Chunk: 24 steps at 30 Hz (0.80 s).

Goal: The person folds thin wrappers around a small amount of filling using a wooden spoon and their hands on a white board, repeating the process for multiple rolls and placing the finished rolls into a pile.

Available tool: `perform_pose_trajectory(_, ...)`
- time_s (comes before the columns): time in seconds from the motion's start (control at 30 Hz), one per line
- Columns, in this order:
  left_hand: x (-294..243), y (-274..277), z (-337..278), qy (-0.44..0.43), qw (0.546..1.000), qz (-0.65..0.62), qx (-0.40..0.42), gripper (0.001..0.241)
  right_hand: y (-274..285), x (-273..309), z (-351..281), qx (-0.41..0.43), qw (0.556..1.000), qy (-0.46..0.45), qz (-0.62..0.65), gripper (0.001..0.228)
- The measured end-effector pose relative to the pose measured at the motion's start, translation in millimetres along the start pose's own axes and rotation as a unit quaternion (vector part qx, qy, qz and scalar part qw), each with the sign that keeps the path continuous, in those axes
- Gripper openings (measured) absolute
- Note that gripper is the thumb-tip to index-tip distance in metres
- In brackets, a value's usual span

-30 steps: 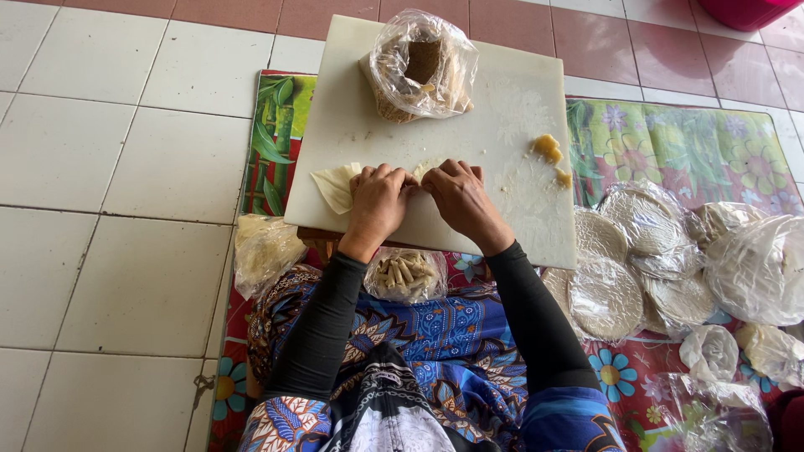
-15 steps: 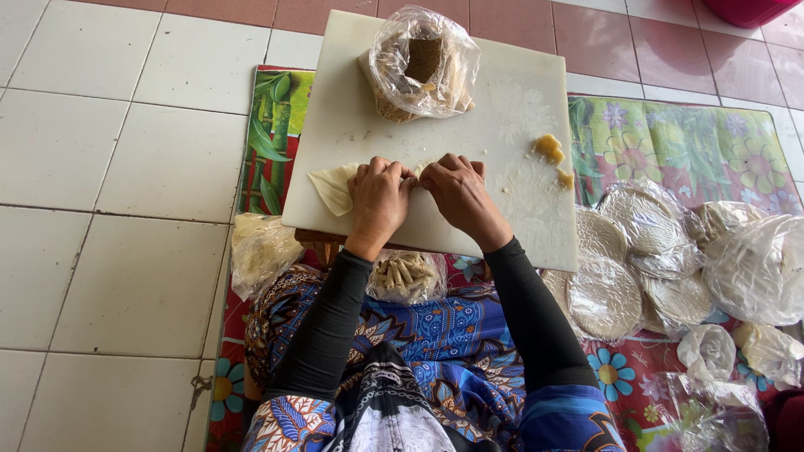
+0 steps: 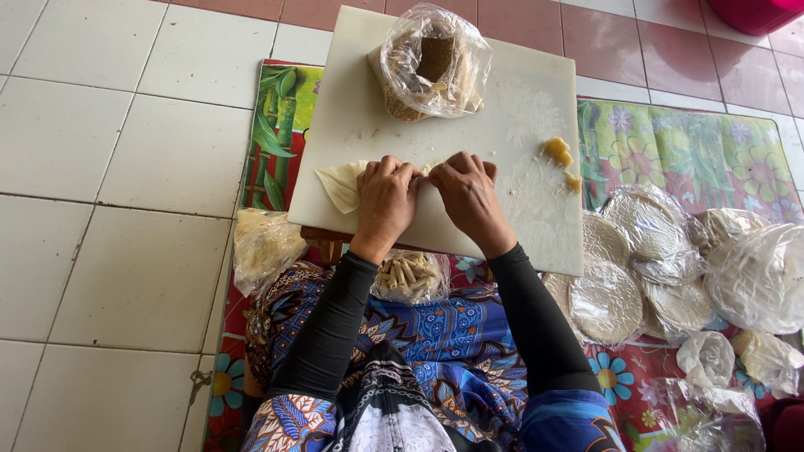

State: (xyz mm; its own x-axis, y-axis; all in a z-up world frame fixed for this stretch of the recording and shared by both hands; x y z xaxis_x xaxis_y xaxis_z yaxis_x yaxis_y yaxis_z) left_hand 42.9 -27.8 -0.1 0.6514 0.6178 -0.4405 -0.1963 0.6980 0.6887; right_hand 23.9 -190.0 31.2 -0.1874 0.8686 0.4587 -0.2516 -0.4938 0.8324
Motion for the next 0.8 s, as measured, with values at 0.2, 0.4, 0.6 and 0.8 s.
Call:
perform_pose_trajectory(0.2,-3.2,-3.3,2.5,-0.025,0.999,0.034,-0.023,0.014,-4.5,8.6,-17.8,-0.060,0.989,0.055,-0.126,0.033)
perform_pose_trajectory(0.4,6.0,-13.2,6.3,-0.013,0.999,0.007,-0.051,0.019,-7.3,13.8,-14.9,-0.038,0.974,0.034,-0.219,0.048)
perform_pose_trajectory(0.6,0.1,8.2,1.2,0.018,0.988,-0.058,-0.143,0.019,-19.1,10.4,5.0,-0.029,0.966,0.009,-0.257,0.048)
perform_pose_trajectory(0.8,-1.8,11.2,1.8,0.036,0.986,-0.073,-0.146,0.018,-22.4,9.6,13.4,-0.038,0.963,0.028,-0.265,0.051)
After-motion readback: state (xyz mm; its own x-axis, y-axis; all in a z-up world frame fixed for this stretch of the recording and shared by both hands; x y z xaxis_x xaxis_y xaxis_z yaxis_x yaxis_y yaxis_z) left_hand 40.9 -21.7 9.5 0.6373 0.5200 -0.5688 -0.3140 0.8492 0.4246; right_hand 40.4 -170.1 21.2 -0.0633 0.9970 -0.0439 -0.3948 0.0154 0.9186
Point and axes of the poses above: each hand's wrist, its own z-axis towards the middle knuckle, its own y-axis out of the back of the hand, x = y × z, the point moved 2 cm from there along z, towards the middle knuckle, and after that the axes turned 14 degrees about -y, right-handed, at the moved point
